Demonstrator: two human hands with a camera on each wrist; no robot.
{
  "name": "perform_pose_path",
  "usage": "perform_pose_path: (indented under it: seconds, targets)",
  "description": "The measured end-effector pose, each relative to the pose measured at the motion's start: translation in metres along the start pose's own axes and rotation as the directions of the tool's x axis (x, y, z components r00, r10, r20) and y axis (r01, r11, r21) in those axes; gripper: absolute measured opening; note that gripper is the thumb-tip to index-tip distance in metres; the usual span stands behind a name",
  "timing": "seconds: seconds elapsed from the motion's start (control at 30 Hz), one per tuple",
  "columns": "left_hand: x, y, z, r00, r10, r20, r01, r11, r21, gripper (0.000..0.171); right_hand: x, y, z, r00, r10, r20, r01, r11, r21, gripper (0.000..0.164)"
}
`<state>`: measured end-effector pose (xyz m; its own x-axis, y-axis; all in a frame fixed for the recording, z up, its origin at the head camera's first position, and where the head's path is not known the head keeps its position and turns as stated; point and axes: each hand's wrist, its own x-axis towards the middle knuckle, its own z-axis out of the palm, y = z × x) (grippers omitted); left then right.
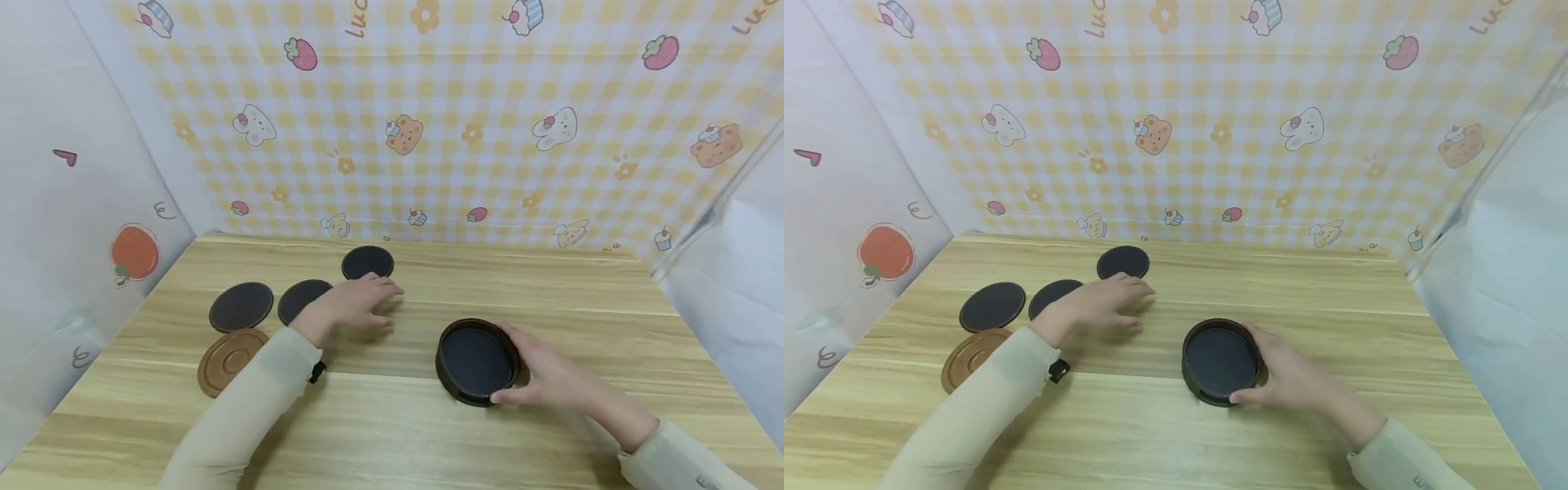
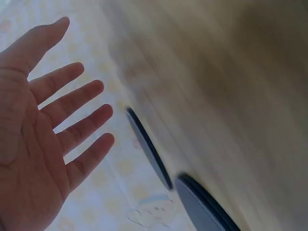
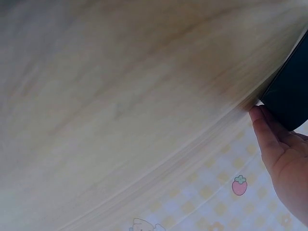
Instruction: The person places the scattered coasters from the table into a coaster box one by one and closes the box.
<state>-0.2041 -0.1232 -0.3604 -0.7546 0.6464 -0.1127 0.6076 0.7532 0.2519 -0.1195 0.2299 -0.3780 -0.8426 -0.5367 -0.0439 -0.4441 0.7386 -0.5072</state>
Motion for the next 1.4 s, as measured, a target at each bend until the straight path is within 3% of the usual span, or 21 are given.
perform_pose_path:
  seconds: [0.47, 0.73, 1.2, 1.4]
  targets:
    - [0.026, -0.045, -0.01, 0.994, -0.107, 0.001, 0.106, 0.991, 0.084, 0.061, -0.003, 0.002, 0.002, 1.0, 0.003, -0.014, -0.003, 1.0, -0.002, 0.117]
    - [0.037, -0.068, -0.011, 0.985, -0.173, 0.02, 0.173, 0.985, 0.03, 0.068, -0.004, 0.002, 0.003, 1.0, -0.003, -0.012, 0.003, 1.0, 0.015, 0.116]
    - [0.048, -0.087, -0.014, 0.971, -0.236, 0.028, 0.238, 0.969, -0.07, 0.084, 0.001, 0.002, 0.003, 1.0, -0.006, -0.007, 0.006, 1.0, 0.012, 0.114]
    - [0.052, -0.088, -0.015, 0.968, -0.243, 0.058, 0.247, 0.965, -0.085, 0.086, 0.003, 0.003, 0.002, 1.0, 0.0, -0.003, 0.0, 1.0, 0.008, 0.115]
